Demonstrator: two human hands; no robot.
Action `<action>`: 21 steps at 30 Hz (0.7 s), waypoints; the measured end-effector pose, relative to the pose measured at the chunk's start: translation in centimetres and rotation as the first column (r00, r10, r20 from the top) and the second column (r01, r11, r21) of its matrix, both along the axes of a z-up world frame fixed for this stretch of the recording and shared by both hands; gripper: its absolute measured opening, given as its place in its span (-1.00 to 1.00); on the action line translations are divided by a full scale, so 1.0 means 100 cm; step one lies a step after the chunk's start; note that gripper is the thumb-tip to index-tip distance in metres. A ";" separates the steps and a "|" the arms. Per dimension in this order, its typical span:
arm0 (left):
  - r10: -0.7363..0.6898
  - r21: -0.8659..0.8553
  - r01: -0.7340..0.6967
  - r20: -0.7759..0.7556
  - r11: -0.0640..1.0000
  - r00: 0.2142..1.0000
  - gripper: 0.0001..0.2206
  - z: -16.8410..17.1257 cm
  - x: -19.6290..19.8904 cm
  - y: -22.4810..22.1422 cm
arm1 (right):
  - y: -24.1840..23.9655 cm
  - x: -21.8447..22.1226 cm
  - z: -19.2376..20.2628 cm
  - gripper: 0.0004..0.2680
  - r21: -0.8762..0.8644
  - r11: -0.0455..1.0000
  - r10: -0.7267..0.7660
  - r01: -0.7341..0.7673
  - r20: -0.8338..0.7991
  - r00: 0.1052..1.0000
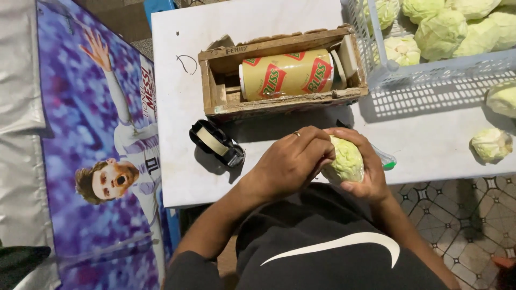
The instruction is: The person wraps individual cabbages in plastic film by pulling the film from a dispenser, placing a cabbage on it, and folding the film around the vegetable.
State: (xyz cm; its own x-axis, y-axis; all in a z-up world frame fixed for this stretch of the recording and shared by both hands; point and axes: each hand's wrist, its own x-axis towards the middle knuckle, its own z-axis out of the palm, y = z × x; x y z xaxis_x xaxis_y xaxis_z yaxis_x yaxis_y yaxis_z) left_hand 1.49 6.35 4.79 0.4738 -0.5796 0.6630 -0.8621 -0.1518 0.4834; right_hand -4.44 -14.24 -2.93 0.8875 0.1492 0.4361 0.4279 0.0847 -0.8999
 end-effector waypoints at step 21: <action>-0.112 -0.129 0.084 -0.226 0.988 0.968 -0.81 0.007 0.024 0.014 | 0.017 0.022 0.002 -0.26 0.105 0.989 -0.081 0.103 -0.191 0.978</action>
